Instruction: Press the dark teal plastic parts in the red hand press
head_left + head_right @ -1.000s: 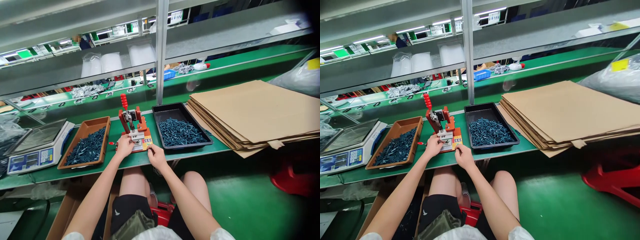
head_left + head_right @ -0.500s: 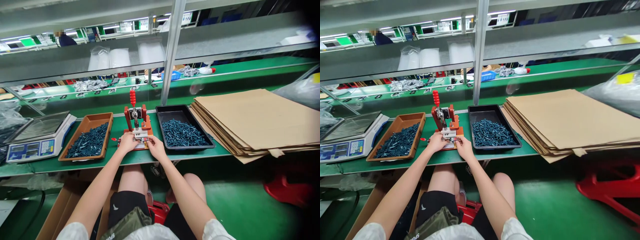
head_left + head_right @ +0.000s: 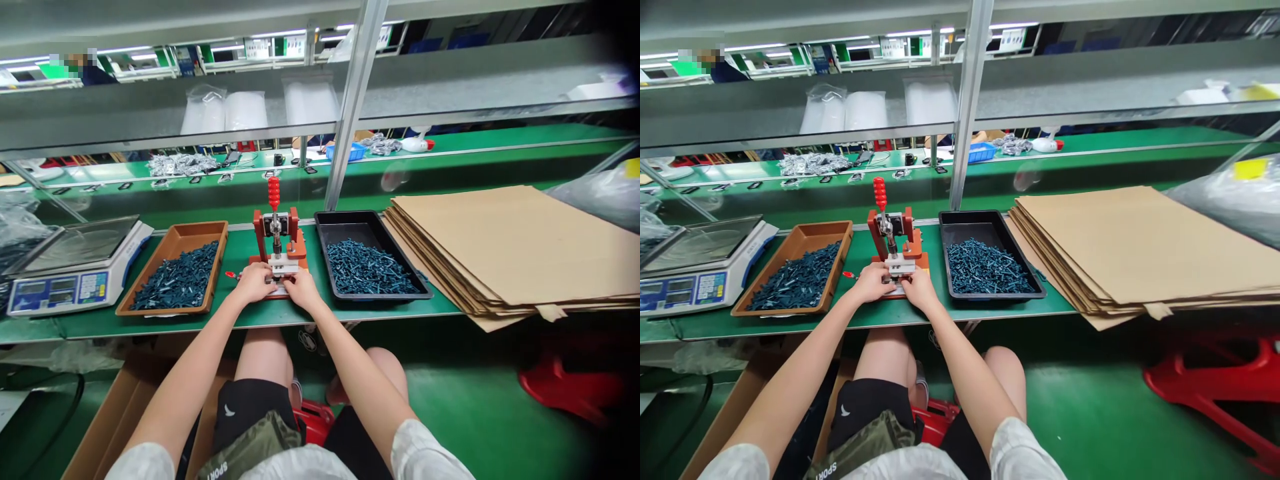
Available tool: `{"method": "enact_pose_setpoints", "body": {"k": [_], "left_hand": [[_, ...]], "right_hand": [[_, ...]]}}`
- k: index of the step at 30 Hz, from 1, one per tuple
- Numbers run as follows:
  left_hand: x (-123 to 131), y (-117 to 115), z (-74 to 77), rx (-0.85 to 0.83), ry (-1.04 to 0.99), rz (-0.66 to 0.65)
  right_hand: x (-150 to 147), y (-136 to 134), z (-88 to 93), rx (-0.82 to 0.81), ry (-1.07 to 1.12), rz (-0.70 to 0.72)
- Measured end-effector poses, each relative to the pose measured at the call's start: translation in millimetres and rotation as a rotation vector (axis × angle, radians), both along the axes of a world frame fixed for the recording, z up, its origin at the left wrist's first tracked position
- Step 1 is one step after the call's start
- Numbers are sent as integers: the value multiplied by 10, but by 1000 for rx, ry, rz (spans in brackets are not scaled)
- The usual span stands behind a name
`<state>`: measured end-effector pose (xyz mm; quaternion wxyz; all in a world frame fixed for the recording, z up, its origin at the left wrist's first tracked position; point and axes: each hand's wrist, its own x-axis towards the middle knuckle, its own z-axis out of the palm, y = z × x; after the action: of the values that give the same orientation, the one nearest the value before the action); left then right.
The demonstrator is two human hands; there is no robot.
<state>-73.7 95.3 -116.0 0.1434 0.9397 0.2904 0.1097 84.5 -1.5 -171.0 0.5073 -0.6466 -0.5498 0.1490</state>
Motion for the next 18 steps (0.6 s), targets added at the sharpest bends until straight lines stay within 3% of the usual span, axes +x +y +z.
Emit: {"method": "enact_pose_setpoints", "body": {"k": [5,9,11,13,15,18], "left_hand": [[-23,-95,-87,92,-57,-26],[-196,-195,-130,176,-197,-55],[-334,-154,-133,259,-393,80],[-423,-46,-132,286,-627,354],[-399,59,-139,155,-752,528],[-187,65,-171,-61,-652,397]], "right_hand": [[-11,-25,-14,62,-72,-53],[-1,-18,-19,81,-100,-46],[2,-14,-28,75,-101,-44],[-2,-13,-38,62,-101,-46],[-10,-16,-43,58,-92,-59],[-6,-27,-39,50,-56,-74]]}}
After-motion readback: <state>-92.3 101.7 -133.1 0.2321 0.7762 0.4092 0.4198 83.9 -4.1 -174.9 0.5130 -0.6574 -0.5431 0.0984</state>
